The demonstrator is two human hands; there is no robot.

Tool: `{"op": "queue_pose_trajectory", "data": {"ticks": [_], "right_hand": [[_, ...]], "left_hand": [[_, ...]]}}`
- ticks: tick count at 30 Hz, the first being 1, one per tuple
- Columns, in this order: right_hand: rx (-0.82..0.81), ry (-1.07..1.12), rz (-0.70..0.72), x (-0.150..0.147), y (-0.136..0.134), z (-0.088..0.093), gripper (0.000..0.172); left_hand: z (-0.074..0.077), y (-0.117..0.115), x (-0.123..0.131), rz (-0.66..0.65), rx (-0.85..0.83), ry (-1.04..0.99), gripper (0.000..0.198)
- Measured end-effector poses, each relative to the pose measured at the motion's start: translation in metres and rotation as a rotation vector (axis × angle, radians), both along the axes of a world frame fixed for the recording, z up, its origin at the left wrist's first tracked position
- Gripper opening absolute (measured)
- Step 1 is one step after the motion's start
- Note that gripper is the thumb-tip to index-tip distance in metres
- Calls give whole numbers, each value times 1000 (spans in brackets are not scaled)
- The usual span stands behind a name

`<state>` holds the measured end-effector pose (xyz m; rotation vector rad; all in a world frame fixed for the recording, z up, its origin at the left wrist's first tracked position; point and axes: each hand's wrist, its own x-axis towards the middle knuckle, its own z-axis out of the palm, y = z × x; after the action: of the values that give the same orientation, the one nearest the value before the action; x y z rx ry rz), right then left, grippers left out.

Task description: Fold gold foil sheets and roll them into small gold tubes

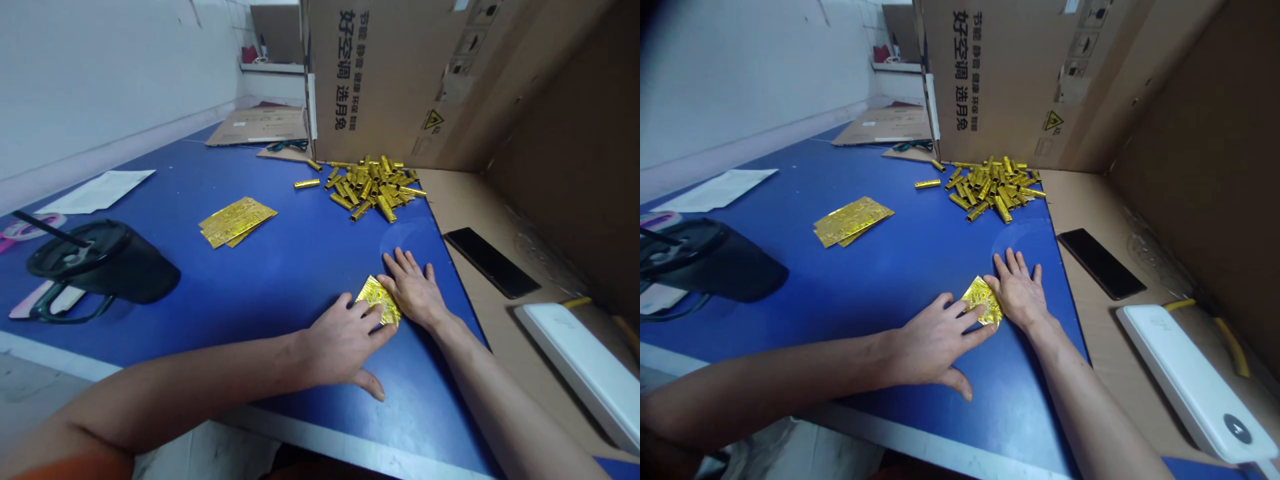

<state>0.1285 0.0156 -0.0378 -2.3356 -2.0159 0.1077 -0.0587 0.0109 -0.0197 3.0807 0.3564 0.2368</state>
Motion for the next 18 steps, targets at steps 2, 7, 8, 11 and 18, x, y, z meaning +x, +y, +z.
{"op": "queue_pose_trajectory", "data": {"ticks": [2,7,8,11,18], "right_hand": [[-1,1,2,0,0,0,54],[0,10,5,-1,0,0,55],[0,11,7,-1,0,0,55],[-7,19,8,0,0,-1,56],[-5,10,14,1,0,-2,56]], "left_hand": [[1,0,2,-12,18,3,84],[2,0,4,-17,8,9,82],[2,0,3,-16,2,13,81],[3,0,3,-11,-13,19,81],[-1,3,-1,-85,-83,18,80]]}}
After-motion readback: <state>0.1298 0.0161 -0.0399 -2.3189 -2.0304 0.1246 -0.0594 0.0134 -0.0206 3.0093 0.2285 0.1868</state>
